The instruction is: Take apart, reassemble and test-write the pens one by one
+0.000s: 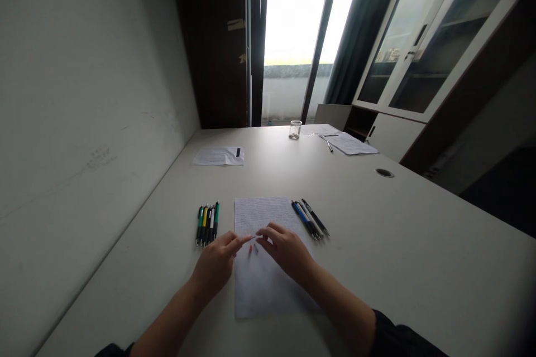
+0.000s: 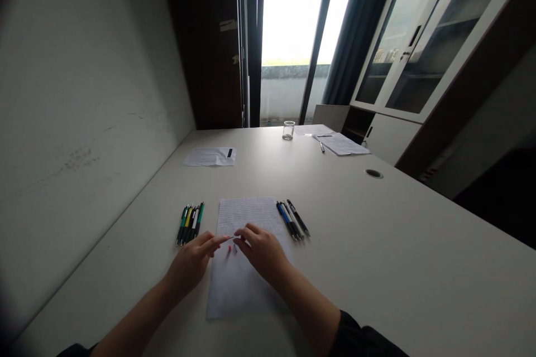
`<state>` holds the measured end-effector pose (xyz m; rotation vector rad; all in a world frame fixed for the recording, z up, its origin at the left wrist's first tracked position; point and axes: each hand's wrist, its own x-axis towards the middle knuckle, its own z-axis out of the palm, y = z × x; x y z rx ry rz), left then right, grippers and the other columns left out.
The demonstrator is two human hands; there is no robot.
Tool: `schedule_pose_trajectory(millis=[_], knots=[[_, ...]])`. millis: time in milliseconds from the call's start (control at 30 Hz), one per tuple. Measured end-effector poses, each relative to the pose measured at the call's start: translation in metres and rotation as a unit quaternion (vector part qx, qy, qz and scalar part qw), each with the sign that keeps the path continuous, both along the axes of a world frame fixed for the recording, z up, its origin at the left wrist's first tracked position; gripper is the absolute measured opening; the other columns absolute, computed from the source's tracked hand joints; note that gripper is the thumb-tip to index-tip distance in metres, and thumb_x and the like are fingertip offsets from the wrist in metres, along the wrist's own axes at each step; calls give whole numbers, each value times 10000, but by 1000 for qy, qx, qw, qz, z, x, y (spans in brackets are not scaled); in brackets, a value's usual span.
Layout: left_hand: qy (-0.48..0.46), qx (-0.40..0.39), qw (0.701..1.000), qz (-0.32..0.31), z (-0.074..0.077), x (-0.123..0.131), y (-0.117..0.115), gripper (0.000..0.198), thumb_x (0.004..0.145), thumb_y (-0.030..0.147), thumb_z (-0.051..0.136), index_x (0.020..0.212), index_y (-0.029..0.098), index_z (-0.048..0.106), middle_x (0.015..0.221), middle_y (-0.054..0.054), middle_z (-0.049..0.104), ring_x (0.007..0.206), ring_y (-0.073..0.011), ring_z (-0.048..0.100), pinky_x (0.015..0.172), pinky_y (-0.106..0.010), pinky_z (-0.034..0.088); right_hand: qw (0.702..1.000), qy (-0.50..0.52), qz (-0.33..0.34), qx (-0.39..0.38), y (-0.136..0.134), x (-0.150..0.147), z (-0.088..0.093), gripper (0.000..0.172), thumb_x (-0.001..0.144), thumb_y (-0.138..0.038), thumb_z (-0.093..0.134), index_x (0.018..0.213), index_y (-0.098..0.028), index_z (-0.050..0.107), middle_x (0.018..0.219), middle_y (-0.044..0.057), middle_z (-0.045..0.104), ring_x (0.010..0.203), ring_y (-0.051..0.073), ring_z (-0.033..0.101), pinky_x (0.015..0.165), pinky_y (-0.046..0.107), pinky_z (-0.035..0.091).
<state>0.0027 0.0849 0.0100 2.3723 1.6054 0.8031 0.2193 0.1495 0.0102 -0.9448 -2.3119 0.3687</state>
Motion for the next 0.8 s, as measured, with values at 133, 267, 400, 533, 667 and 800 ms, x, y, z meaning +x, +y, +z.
schedule_pose_trajectory(millis=[133, 267, 400, 533, 667, 800], knots=[[0, 6, 1000, -6, 0, 0, -1, 604, 843, -44, 424, 1302, 318, 576, 932, -12, 628, 774, -133, 575, 701, -216, 466, 999, 36, 27, -17, 0, -1, -1, 79, 946, -220, 606, 921, -213, 681, 873, 19, 668, 767, 147, 634, 706, 238, 460], [-2, 3, 1000, -19, -1, 0, -1, 598, 852, -46, 429, 1299, 322, 577, 923, -11, 625, 781, -136, 571, 722, -225, 469, 997, 61, 37, -42, 0, -1, 1, 67, 935, -201, 619, 896, -204, 673, 860, 17, 661, 764, 147, 622, 711, 242, 456], [-2, 4, 1000, -25, -1, 1, -1, 599, 857, -45, 435, 1305, 328, 570, 940, -11, 627, 788, -138, 572, 713, -224, 469, 994, 75, 39, -64, -2, -2, 4, 83, 930, -199, 620, 859, -194, 662, 836, 15, 649, 733, 142, 599, 692, 246, 447], [-4, 9, 1000, -26, -1, 1, 0, 603, 857, -43, 441, 1311, 333, 565, 935, -9, 629, 788, -137, 577, 707, -219, 472, 991, 93, 39, -88, -2, -2, 7, 103, 923, -194, 621, 825, -192, 651, 803, 4, 634, 691, 129, 567, 655, 241, 428], [-11, 14, 1000, -24, -1, -1, 0, 626, 847, -54, 433, 1330, 327, 547, 954, -16, 629, 805, -138, 584, 717, -221, 478, 986, 121, 27, -110, 0, -1, 10, 120, 915, -210, 626, 797, -193, 640, 765, -2, 611, 674, 128, 546, 638, 241, 421], [-18, 9, 1000, -19, 0, -2, 0, 602, 854, -45, 436, 1328, 308, 549, 951, -23, 632, 797, -140, 586, 716, -226, 484, 979, 145, 14, -139, 4, 4, 13, 145, 915, -245, 614, 781, -191, 630, 733, -4, 581, 624, 125, 523, 592, 244, 416]])
